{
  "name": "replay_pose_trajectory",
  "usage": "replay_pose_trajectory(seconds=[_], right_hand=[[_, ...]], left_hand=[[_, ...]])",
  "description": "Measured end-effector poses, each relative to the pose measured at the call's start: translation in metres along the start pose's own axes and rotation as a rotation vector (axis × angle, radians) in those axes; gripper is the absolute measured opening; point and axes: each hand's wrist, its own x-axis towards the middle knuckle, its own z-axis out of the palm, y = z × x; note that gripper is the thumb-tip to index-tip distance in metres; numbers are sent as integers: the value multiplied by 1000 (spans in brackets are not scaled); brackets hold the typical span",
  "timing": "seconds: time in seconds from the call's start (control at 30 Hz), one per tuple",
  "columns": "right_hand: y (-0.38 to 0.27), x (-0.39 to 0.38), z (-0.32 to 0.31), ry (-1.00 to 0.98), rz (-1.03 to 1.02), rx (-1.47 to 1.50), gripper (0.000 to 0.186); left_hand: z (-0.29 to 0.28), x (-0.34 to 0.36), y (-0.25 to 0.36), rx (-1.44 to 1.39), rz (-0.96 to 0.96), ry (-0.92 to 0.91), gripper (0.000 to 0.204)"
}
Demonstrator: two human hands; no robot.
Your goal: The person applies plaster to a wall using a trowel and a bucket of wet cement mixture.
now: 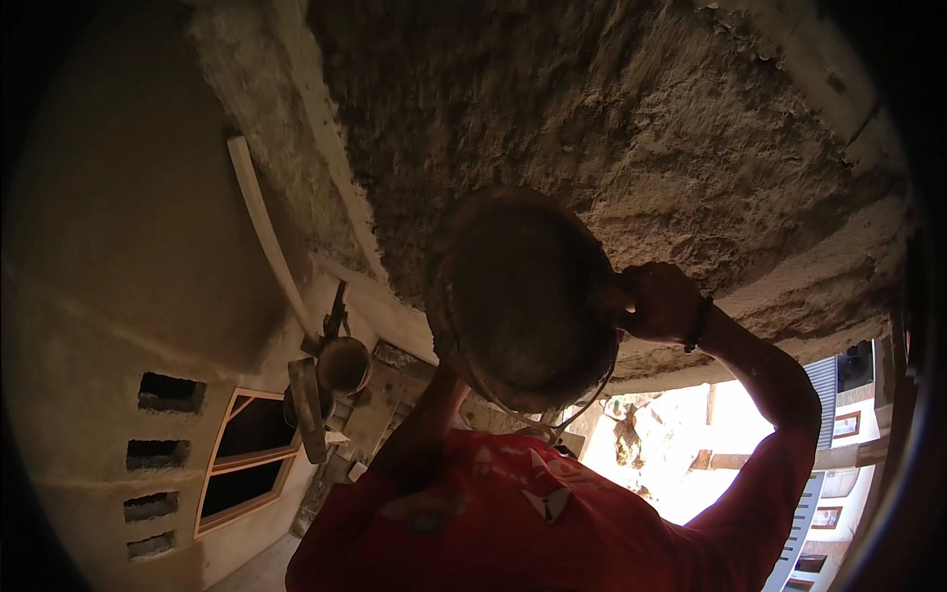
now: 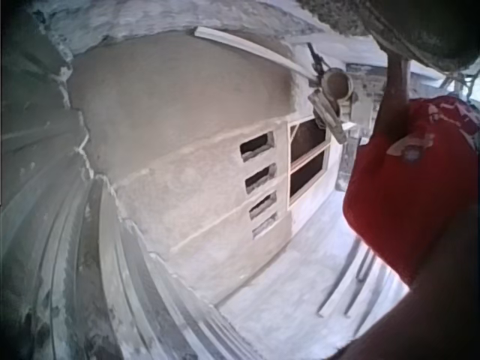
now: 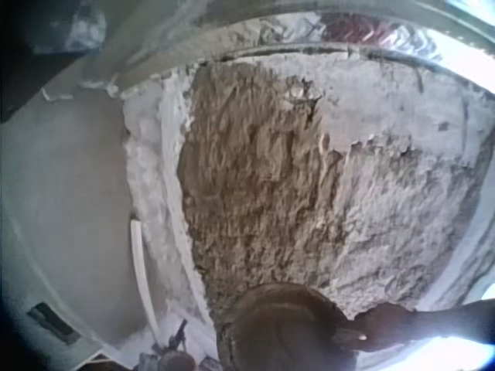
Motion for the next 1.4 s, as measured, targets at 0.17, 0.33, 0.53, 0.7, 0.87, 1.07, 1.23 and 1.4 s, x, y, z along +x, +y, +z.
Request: replay_pose_trajectory(seconds=[0.17, 0.33, 0.53, 0.7, 0.87, 1.07, 1.23, 1.4], right_hand=[[4, -16, 0, 136, 12, 200, 30], [9, -26, 8, 292, -16, 252, 28], [20, -33, 2, 329, -44, 157, 24], [31, -49, -8, 400, -88, 230, 14], [42, -67, -20, 382, -105, 165, 16], [44, -71, -34, 337, -103, 171, 23], [21, -63, -80, 318, -200, 77, 29], [-3, -45, -121, 357, -220, 214, 22]], left_hand=[[3, -3, 3, 9, 23, 3, 67], [3, -10, 0, 16, 50, 5, 67], [6, -17, -23, 24, 61, 7, 67], [14, -22, -45, 41, 71, 17, 68], [24, -27, -63, 35, 101, 44, 68], [30, -31, -60, 37, 127, 53, 68], [23, -42, -36, 36, 160, 68, 68], [16, -52, -17, 54, 193, 92, 68]])
